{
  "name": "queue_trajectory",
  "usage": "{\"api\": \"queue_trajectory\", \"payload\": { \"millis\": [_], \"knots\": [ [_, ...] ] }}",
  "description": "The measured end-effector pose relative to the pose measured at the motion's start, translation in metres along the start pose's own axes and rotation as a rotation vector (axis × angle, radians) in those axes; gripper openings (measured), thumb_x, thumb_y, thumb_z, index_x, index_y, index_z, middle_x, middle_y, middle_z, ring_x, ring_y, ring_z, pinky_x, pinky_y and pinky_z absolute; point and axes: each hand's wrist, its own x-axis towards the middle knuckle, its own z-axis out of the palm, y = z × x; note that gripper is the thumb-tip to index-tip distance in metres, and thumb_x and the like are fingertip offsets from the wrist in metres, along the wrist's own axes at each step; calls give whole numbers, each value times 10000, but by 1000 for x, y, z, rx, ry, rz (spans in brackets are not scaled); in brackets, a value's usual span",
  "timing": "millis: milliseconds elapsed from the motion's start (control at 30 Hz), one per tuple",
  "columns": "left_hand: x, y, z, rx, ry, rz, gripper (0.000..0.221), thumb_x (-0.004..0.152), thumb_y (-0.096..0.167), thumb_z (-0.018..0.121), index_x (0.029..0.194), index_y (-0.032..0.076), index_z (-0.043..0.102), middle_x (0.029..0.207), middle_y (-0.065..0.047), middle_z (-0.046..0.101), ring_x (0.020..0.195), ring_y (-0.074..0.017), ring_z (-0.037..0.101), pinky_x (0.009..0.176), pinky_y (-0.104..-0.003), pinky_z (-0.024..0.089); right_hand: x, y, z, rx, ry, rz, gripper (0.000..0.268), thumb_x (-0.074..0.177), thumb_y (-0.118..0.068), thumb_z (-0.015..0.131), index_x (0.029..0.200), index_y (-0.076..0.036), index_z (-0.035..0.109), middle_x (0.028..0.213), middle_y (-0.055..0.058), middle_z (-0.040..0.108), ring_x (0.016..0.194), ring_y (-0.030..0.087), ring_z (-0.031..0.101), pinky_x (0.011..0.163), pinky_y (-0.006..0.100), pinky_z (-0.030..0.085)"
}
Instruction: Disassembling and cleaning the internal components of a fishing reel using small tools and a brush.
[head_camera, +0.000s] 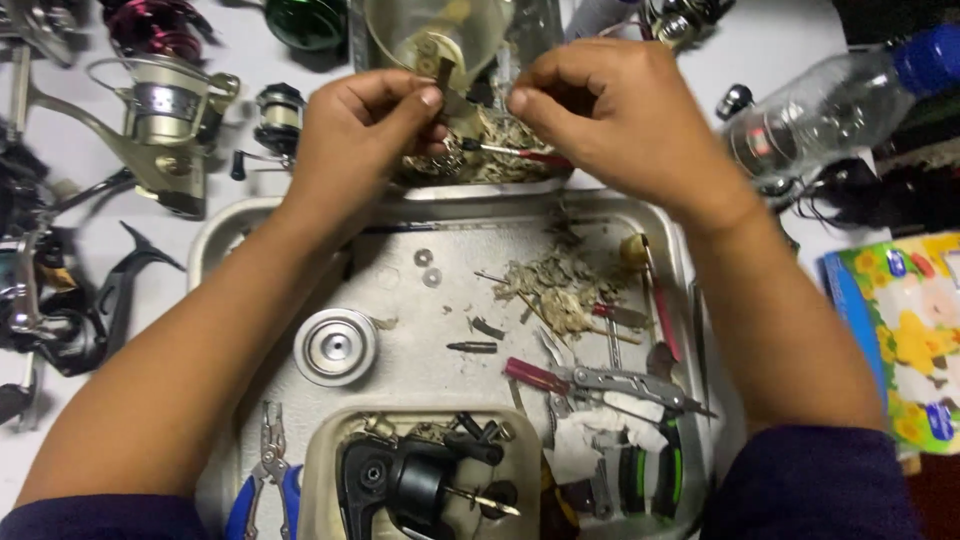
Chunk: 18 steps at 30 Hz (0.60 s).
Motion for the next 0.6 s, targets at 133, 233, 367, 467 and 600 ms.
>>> {"api": "queue_trajectory", "payload": {
  "millis": [133, 233, 367, 467, 600],
  "knots": [
    [-6, 12, -1, 96, -13, -57, 58, 1016, 97, 663, 999, 73, 713, 889, -43, 749, 759, -89, 720, 720, -169, 659, -34, 4, -21, -168, -237, -15, 170, 998, -151, 725, 1091, -19, 776, 1022, 130, 776, 904, 256, 707, 808, 409, 507],
    [-1, 2, -3, 13, -19, 32, 80, 1005, 118, 687, 1033, 48, 716, 887, -52, 735, 768, -100, 732, 747, -199, 689, -67, 7, -11, -143, -356, -38, 184, 941, -115, 735, 1107, -41, 764, 998, 141, 765, 862, 244, 744, 853, 381, 609],
    [0, -1, -1, -39, -4, 23, 69, 993, 113, 705, 986, 45, 711, 837, -42, 704, 745, -103, 723, 711, -204, 690, -91, 8, 13, -178, -478, 83, 290, 930, -173, 716, 1215, -125, 745, 1009, 95, 748, 882, 253, 721, 798, 355, 643],
    [-4, 7, 0, -5, -17, 25, 70, 995, 111, 697, 990, 45, 720, 846, -48, 719, 755, -99, 722, 714, -204, 692, -98, 15, 24, -242, -472, 75, 199, 932, -199, 735, 1117, -136, 773, 928, 51, 727, 844, 230, 691, 697, 344, 637],
    [-6, 11, 4, -6, -11, -30, 71, 965, 87, 706, 998, 35, 743, 847, -83, 761, 720, -113, 737, 695, -200, 685, -98, 19, 22, -194, -379, -7, 136, 935, -169, 718, 1010, -67, 768, 903, 73, 707, 833, 267, 668, 704, 412, 563]
  ]
}}
